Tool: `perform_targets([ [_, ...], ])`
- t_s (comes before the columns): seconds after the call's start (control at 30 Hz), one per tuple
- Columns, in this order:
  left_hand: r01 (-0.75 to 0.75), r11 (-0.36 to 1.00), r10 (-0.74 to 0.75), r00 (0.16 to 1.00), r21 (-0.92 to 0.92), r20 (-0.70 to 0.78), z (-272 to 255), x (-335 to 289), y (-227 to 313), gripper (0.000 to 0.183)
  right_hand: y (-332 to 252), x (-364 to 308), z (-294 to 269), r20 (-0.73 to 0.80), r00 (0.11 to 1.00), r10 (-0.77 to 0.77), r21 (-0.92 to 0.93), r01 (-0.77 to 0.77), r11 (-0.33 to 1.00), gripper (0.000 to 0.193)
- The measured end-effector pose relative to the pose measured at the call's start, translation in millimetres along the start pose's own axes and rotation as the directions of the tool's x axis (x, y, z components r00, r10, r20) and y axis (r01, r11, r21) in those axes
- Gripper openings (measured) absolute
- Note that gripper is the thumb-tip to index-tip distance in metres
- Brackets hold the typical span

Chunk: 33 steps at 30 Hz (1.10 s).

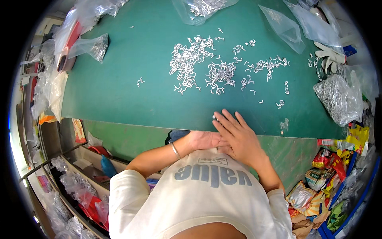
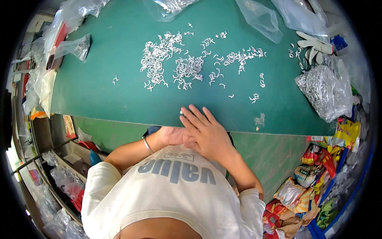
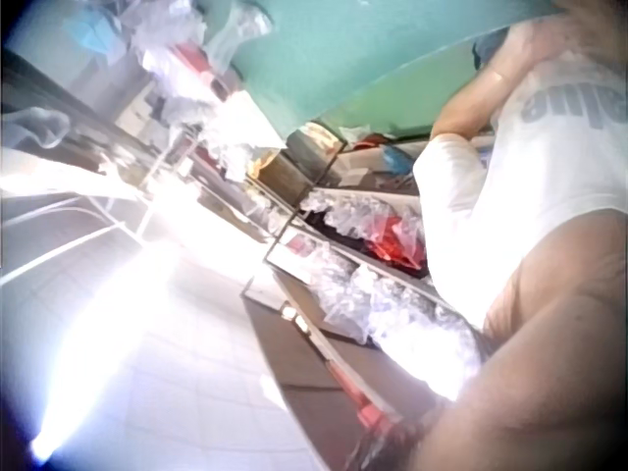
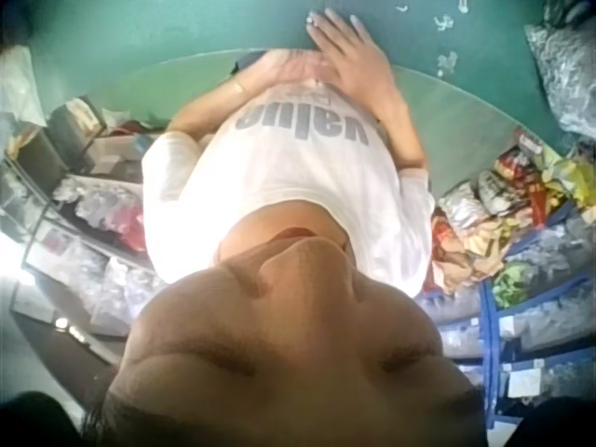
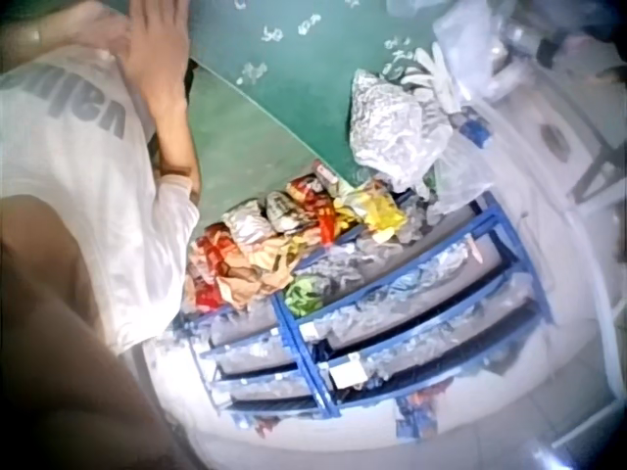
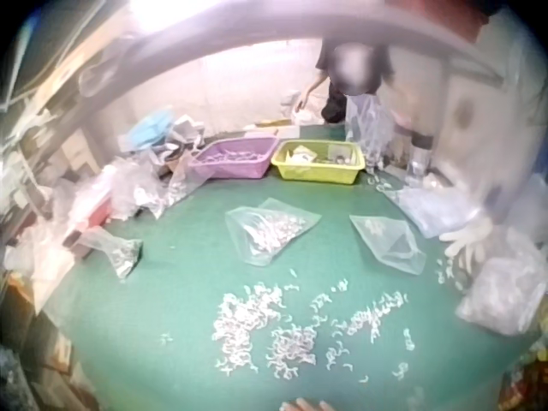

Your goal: The person sorts small white metal hooks by hand on a green work surface, moving them into piles and placing some into plastic bags.

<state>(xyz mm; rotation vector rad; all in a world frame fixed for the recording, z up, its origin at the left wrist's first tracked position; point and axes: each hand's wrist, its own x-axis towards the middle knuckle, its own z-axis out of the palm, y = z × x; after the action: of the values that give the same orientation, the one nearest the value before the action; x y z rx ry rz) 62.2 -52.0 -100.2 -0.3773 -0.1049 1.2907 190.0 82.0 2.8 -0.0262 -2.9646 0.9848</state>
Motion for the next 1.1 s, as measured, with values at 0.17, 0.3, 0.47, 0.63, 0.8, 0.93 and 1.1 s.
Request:
perform_targets([
  [0.17,-0.005,0.965,0.091,0.944,0.264,-0.316,12,3,-4,0.066,-1,-17,7,0.044,0.984,-0.170,0.190,0.159,0.969,0.060],
  [0.3,-0.012,0.992,0.038,0.978,0.128,-0.207,-3,-18,3,0.047,1,-14,0,-0.104,0.987,-0.123,0.465,0.158,0.871,0.047],
  [0.47,0.187,0.833,0.299,0.638,0.520,-0.710,63,-73,-8,0.031,7,-12,-9,-0.382,0.907,0.177,0.565,0.078,0.821,0.022],
  [0.63,0.156,0.944,0.108,0.687,0.291,-0.719,130,-72,17,0.025,11,-6,-6,-0.417,0.847,0.329,0.618,-0.001,0.786,0.016],
  [0.8,0.100,0.841,0.193,0.862,0.531,-0.468,144,-43,39,0.016,11,-8,-8,-0.408,0.855,0.321,0.618,-0.001,0.786,0.016],
  [0.93,-0.188,0.830,0.380,0.880,0.526,-0.285,182,1,100,0.020,13,-8,-7,-0.418,0.844,0.336,0.613,-0.011,0.790,0.017],
  [1.1,-0.434,0.454,0.816,0.553,0.778,-0.168,215,69,204,0.044,11,-5,-7,-0.400,0.845,0.356,0.614,-0.041,0.788,0.017],
])
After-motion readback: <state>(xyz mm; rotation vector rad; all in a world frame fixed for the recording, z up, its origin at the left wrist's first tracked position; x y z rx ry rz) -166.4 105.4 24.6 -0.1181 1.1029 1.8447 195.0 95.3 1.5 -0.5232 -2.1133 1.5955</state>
